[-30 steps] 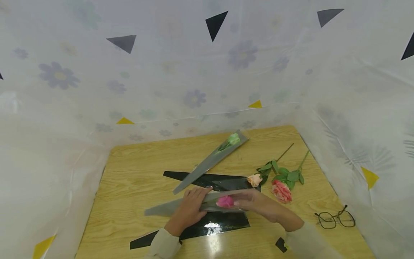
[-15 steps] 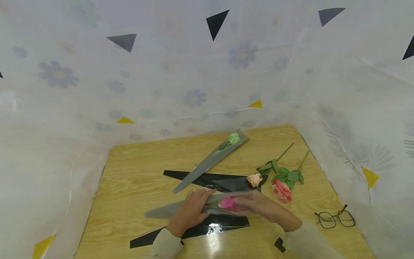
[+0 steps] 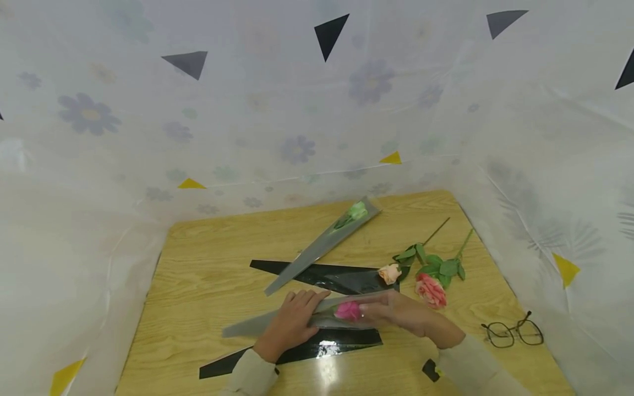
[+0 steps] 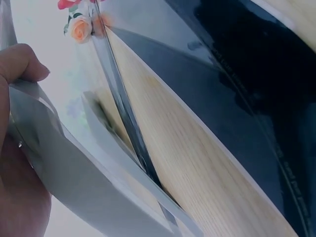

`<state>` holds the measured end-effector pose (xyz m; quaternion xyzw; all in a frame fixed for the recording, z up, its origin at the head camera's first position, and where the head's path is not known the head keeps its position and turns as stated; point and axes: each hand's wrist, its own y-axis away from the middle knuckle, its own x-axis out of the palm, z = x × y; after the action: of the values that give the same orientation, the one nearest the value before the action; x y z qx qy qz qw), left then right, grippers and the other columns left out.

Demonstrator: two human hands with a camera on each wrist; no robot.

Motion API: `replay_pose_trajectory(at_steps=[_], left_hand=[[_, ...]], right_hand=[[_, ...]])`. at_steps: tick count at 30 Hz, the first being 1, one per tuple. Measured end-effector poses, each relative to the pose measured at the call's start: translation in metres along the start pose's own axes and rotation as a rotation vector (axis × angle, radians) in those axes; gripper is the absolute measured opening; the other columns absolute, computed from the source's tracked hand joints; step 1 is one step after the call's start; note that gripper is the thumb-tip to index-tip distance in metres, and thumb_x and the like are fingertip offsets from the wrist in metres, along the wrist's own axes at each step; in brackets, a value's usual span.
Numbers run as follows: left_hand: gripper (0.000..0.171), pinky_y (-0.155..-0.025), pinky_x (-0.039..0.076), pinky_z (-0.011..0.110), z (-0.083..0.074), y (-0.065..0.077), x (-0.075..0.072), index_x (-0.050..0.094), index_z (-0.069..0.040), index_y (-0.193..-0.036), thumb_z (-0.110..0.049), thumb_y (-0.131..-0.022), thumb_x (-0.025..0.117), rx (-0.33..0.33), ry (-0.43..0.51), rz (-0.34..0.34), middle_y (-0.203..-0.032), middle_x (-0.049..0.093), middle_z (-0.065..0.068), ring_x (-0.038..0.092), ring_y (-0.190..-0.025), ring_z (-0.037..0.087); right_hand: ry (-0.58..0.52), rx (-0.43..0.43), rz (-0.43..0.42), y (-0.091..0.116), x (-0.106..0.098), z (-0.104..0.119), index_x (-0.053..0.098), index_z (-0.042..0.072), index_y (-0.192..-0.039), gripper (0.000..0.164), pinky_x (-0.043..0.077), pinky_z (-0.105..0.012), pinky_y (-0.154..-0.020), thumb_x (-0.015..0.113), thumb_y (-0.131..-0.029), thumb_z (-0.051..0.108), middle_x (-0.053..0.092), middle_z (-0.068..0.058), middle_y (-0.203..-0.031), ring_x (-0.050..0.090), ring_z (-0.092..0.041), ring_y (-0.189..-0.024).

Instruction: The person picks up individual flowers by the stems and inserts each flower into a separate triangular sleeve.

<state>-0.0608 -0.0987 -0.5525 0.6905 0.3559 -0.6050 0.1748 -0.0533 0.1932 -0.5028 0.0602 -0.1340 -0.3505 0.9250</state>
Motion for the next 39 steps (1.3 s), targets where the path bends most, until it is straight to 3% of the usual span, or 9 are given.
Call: replay_pose_trajectory(at_steps=[10, 16, 18, 20, 24, 27, 30, 36, 39], left_hand=[[0.093, -0.081, 0.036, 0.035, 0.009, 0.009, -0.002, 0.028, -0.021, -0.145, -0.030, -0.068, 0.078, -0.018, 0.018, 0.010, -0.106, 0.051, -0.005, 0.047, -0.096, 0.014], [0.090, -0.082, 0.036, 0.035, 0.017, 0.012, -0.004, 0.028, -0.021, -0.145, -0.031, -0.070, 0.078, -0.055, 0.012, -0.005, -0.110, 0.051, -0.004, 0.047, -0.099, 0.014], [0.088, -0.082, 0.036, 0.035, 0.018, 0.013, -0.006, 0.030, -0.020, -0.144, -0.032, -0.071, 0.077, -0.070, 0.013, -0.004, -0.110, 0.051, -0.004, 0.047, -0.100, 0.014], [0.085, -0.082, 0.035, 0.035, 0.018, 0.013, -0.009, 0.031, -0.020, -0.143, -0.031, -0.072, 0.076, -0.073, 0.018, -0.005, -0.110, 0.051, -0.004, 0.047, -0.101, 0.014], [0.083, -0.083, 0.036, 0.035, 0.012, 0.010, -0.012, 0.034, -0.020, -0.142, -0.030, -0.071, 0.076, -0.034, 0.037, -0.022, -0.108, 0.052, -0.005, 0.048, -0.101, 0.013], [0.083, -0.082, 0.035, 0.034, 0.007, 0.006, -0.013, 0.035, -0.019, -0.142, -0.031, -0.070, 0.076, 0.009, 0.041, -0.032, -0.108, 0.053, -0.005, 0.048, -0.100, 0.013], [0.083, -0.079, 0.034, 0.034, 0.003, 0.003, -0.011, 0.035, -0.019, -0.141, -0.032, -0.070, 0.076, 0.036, 0.024, -0.047, -0.108, 0.052, -0.005, 0.048, -0.097, 0.014], [0.083, -0.079, 0.034, 0.034, 0.004, 0.003, -0.008, 0.036, -0.018, -0.141, -0.031, -0.070, 0.076, 0.021, 0.021, -0.056, -0.106, 0.052, -0.004, 0.048, -0.095, 0.013], [0.082, -0.081, 0.034, 0.034, 0.008, 0.004, -0.008, 0.035, -0.017, -0.142, -0.032, -0.071, 0.075, -0.013, 0.016, -0.043, -0.105, 0.052, -0.004, 0.047, -0.097, 0.013]], right_hand=[[-0.123, 0.076, -0.040, 0.009, -0.016, 0.000, 0.048, 0.000, -0.133, 0.040, 0.041, -0.045, -0.093, 0.040, -0.100, 0.020, 0.052, -0.021, -0.127, 0.053, -0.036, -0.113], [-0.143, 0.058, -0.060, 0.018, -0.024, 0.006, 0.040, -0.004, -0.137, 0.043, 0.037, -0.038, -0.098, 0.032, -0.102, 0.020, 0.042, -0.018, -0.139, 0.046, -0.030, -0.122], [-0.153, 0.076, -0.108, 0.020, -0.025, 0.009, 0.040, -0.004, -0.136, 0.043, 0.039, -0.034, -0.096, 0.035, -0.102, 0.021, 0.039, -0.017, -0.141, 0.046, -0.029, -0.122], [-0.138, 0.079, -0.140, 0.022, -0.025, 0.010, 0.045, -0.005, -0.133, 0.041, 0.049, -0.026, -0.078, 0.039, -0.100, 0.020, 0.042, -0.018, -0.139, 0.049, -0.028, -0.119], [-0.111, 0.035, -0.045, 0.018, -0.022, 0.006, 0.047, -0.004, -0.133, 0.038, 0.048, -0.024, -0.079, 0.037, -0.100, 0.012, 0.047, -0.019, -0.134, 0.047, -0.031, -0.121], [-0.114, 0.009, 0.036, 0.013, -0.018, 0.001, 0.043, -0.004, -0.135, 0.038, 0.038, -0.035, -0.097, 0.031, -0.101, 0.009, 0.045, -0.019, -0.135, 0.045, -0.032, -0.123], [-0.146, 0.018, 0.051, 0.011, -0.015, -0.001, 0.043, -0.003, -0.136, 0.039, 0.038, -0.039, -0.097, 0.030, -0.102, 0.011, 0.046, -0.020, -0.135, 0.045, -0.033, -0.122], [-0.074, 0.026, 0.046, 0.015, -0.017, 0.003, 0.043, -0.001, -0.137, 0.039, 0.037, -0.035, -0.098, 0.031, -0.102, 0.011, 0.045, -0.018, -0.137, 0.044, -0.030, -0.124], [0.053, 0.044, -0.037, 0.026, -0.024, 0.011, 0.044, -0.003, -0.135, 0.039, 0.038, -0.033, -0.097, 0.032, -0.102, 0.015, 0.047, -0.019, -0.134, 0.046, -0.029, -0.122]])
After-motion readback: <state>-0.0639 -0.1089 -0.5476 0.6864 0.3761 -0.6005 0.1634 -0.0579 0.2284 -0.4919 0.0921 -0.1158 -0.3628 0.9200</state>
